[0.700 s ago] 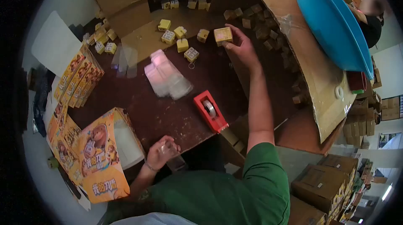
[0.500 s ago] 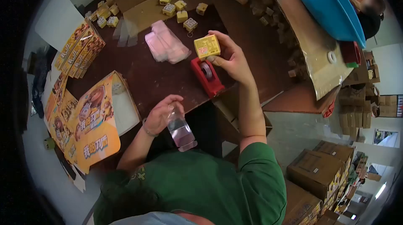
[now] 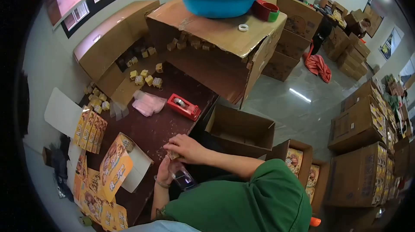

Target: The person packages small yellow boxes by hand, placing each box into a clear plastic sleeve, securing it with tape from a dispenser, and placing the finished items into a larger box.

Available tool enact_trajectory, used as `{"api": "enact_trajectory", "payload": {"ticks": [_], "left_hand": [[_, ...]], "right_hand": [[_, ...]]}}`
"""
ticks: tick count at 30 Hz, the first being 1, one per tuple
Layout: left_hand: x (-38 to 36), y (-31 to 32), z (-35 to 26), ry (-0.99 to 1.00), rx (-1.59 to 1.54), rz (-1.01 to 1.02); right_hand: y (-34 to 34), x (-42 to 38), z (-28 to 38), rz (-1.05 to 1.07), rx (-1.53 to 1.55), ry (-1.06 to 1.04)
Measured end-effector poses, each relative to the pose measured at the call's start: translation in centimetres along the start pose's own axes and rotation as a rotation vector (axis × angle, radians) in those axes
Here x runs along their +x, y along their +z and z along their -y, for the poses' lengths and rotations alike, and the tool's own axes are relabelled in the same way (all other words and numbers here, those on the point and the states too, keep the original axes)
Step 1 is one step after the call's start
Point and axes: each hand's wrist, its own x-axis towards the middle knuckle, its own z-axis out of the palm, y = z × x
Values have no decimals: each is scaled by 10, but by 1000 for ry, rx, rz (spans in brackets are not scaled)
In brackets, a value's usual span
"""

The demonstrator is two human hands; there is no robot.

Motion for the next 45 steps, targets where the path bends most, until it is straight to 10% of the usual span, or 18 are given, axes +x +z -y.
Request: {"api": "enact_trajectory", "payload": {"ticks": [9, 15, 22, 35, 39, 41, 45], "left_hand": [[-29, 21, -21, 90, 413, -215], [-14, 19, -24, 115, 262, -216], [-6, 28, -47, 209, 71, -102], [-1, 22, -39, 66, -19, -150], [2, 18, -28, 168, -210, -100], [3, 20, -33, 294, -373, -363], [4, -19, -18, 468, -319, -281]], "right_hand": [[-1, -4, 4, 301, 518, 270], [-28, 19, 14, 72, 630, 405], [-27, 33, 10, -80, 135, -98], [-32, 36, -9, 136, 367, -65], [-34, 25, -15, 58, 643, 284], [-39, 15, -27, 12, 1332, 517], [-36, 1, -7, 384, 1355, 445]]}}
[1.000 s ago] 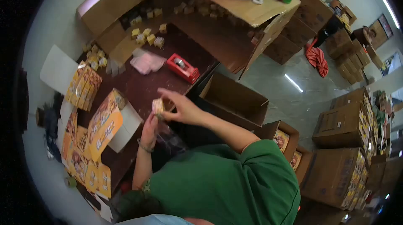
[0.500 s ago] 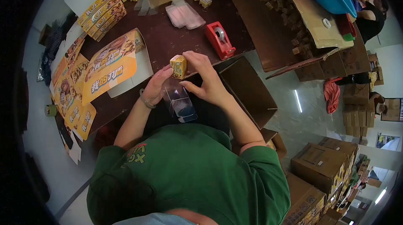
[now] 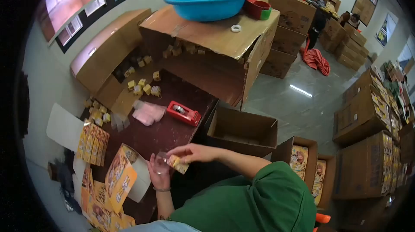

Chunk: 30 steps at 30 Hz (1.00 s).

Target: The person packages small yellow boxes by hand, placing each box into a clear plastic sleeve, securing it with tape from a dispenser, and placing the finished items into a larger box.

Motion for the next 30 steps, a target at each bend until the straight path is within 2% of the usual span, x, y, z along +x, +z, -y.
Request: {"api": "enact_trajectory", "payload": {"ticks": [2, 4, 5, 8, 10, 11, 15, 17, 20, 21, 23, 24, 25, 28, 30], "left_hand": [[-5, 14, 4, -12, 168, -57], [-9, 23, 3, -58, 315, -135], [-10, 25, 3, -36, 366, -120], [-15, 25, 5, 89, 539, -132], [-17, 18, 6, 118, 620, -212], [-12, 5, 16, 292, 716, -172], [-19, 20, 8, 348, 610, -237], [-24, 39, 2, 358, 605, -280], [-20, 18, 1, 304, 647, -209], [-22, 28, 0, 223, 528, -180], [-20, 10, -3, 65, 496, -126], [-26, 34, -3, 3, 480, -174], [-24, 31, -1, 1, 467, -173], [-22, 27, 2, 3, 448, -200], [-16, 20, 3, 106, 457, -211]], "right_hand": [[4, 5, -20, -57, -110, -121], [-5, 6, -14, -139, -47, -104], [-5, 4, -9, -153, -22, -107], [3, 4, -12, -412, -261, -161], [17, 4, -6, -484, -678, -191], [20, 10, -23, -508, -875, -252], [36, 4, -20, -487, -541, -318], [34, 3, -15, -360, -450, -298], [38, 0, -10, -165, -426, -241], [36, 0, -9, -182, -446, -239], [24, 3, -10, -228, -394, -261], [21, 5, -8, -268, -315, -219], [23, 5, -2, -350, -475, -203], [33, 10, -12, -456, -704, -254], [38, 14, -13, -435, -663, -237]]}}
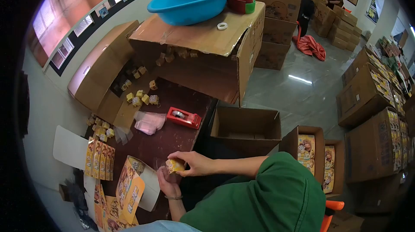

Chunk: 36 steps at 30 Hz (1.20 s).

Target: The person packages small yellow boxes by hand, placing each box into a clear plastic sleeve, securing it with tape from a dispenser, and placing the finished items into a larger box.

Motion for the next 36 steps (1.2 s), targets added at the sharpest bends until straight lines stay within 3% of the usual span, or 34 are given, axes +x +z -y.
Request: {"api": "enact_trajectory", "payload": {"ticks": [2, 5, 6, 8, 9, 10, 15, 19, 22, 25, 28, 29, 31, 34, 36], "left_hand": [[5, -3, -1, 94, 77, -98], [5, 10, -23, 84, 71, -36], [7, 13, -21, 113, 71, -84], [7, 19, -27, 212, 111, 9], [1, 28, -36, 202, 194, -46], [12, 13, -22, 318, 357, 6], [11, 10, -24, 225, 324, 2], [13, 0, -16, 133, 241, 37], [15, -13, -14, 25, 220, 43], [12, -16, -21, -174, 161, 32], [13, -20, -16, -241, 183, 41], [13, -22, -13, -275, 184, 67], [9, -20, -3, -225, 142, 75], [10, -14, -2, -110, 162, 33], [11, -12, -2, -56, 220, 1]], "right_hand": [[-8, 4, 7, 106, -32, 40], [-24, 12, 12, 210, -30, 59], [-22, 14, 6, 143, -81, -27], [-26, 18, 16, 96, -52, -1], [-26, 19, 17, 62, -69, -37], [-24, 18, 9, 58, -229, -42], [-20, 17, 2, 143, -120, 66], [-9, 16, -15, 107, -86, 6], [3, 9, -18, 63, -299, -60], [15, 4, -23, 29, -333, -155], [17, -2, -29, 50, -157, 67], [16, 0, -35, 36, 41, 209], [11, 3, -41, 28, 347, 385], [28, 2, -35, -176, 490, 300], [20, -4, -28, -165, 50, 149]]}}
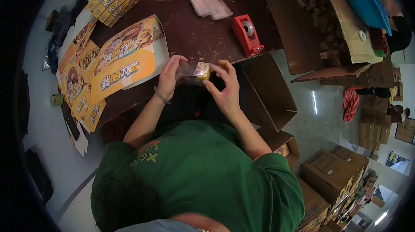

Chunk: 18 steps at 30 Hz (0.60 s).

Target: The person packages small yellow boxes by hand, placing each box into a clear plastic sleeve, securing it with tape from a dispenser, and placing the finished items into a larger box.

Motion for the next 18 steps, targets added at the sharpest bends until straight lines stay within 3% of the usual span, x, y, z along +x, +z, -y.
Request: {"api": "enact_trajectory", "payload": {"ticks": [1, 2, 3, 5, 8, 9, 12, 15, 16, 18], "left_hand": [[-1, -1, 0, 10, 43, -11], [-1, -1, 2, 18, 84, -26], [-1, 3, 4, 140, 110, 21], [-7, 6, 6, 109, 123, 128], [-13, 7, 4, -16, 8, 165], [-15, 7, 2, -66, -37, 186], [-18, 15, 25, 138, 81, 80], [-27, 24, 17, 8, -166, 149], [-24, 15, 10, -51, -220, 314], [-13, 4, -5, -220, -110, 526]], "right_hand": [[-3, -2, 2, -2, -211, -101], [-1, -10, -13, 81, 22, 9], [0, -11, -15, 219, 37, 39], [-7, -13, -16, 474, 207, 195], [-25, -6, -22, 676, 278, 103], [-30, -8, -27, 745, 503, 250], [-22, 10, 2, 691, 96, 15], [-38, 37, -2, 780, 73, 90], [-38, 47, 7, 801, 123, -20], [-52, 64, 5, 999, 156, 120]]}}
